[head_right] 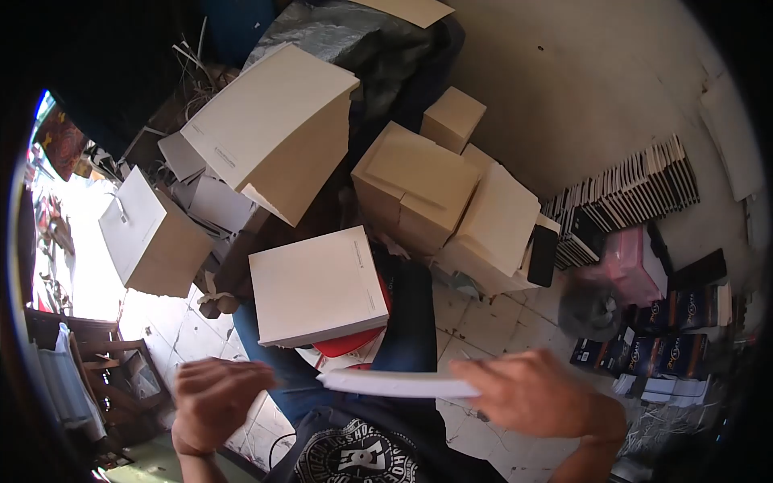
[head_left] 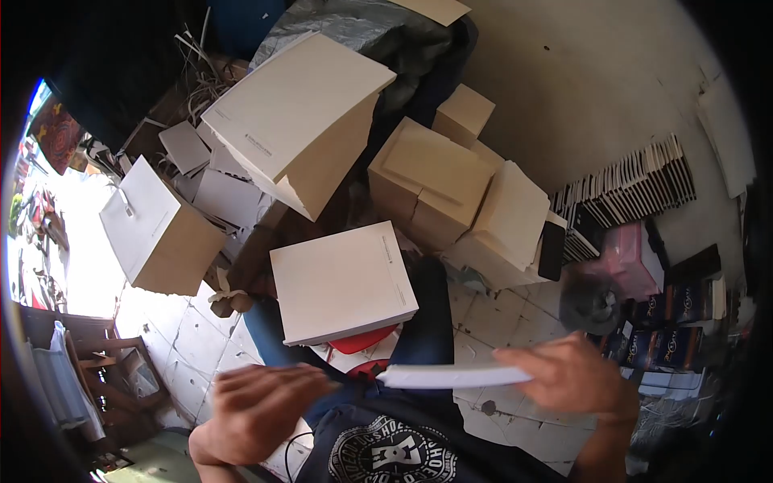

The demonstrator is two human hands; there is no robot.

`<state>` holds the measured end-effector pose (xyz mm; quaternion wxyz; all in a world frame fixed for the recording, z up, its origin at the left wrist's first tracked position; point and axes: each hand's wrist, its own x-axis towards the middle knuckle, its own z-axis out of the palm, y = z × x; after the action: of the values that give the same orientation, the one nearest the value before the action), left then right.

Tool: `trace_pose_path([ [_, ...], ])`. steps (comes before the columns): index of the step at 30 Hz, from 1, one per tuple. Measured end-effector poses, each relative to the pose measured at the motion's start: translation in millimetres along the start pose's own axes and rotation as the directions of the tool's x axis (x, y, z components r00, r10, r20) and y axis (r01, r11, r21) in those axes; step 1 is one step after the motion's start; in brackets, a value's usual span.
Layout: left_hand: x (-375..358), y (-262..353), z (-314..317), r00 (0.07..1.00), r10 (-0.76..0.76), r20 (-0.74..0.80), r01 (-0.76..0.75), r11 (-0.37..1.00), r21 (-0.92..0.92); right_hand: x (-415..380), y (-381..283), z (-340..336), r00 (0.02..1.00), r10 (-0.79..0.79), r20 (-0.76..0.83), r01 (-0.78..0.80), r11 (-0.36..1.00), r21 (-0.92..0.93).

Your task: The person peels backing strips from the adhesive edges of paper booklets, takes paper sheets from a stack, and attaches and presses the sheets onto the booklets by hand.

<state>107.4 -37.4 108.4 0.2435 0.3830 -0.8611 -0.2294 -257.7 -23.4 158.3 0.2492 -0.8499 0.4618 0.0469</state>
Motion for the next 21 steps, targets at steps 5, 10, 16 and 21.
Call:
trace_pose_path([
  [5, -75, -47, 1, 0.765, -0.501, -0.405, 0.566, 0.822, 0.052, 46, 54, -39, 0.876, 0.126, -0.466, -0.148, 0.989, -0.011],
  [10, -137, -57, 41, 0.622, -0.707, -0.338, 0.732, 0.678, -0.071, 179, 151, 8, 0.481, -0.132, -0.867, -0.131, 0.967, -0.220],
  [16, -141, -43, 68, 0.668, -0.731, -0.142, 0.722, 0.682, -0.112, 258, 231, 155, 0.850, 0.166, -0.500, -0.370, 0.864, -0.342],
  [21, -148, -51, 67, 0.647, -0.739, -0.186, 0.719, 0.673, -0.172, 168, 195, 137, 0.592, 0.259, -0.763, -0.253, 0.959, 0.129],
])
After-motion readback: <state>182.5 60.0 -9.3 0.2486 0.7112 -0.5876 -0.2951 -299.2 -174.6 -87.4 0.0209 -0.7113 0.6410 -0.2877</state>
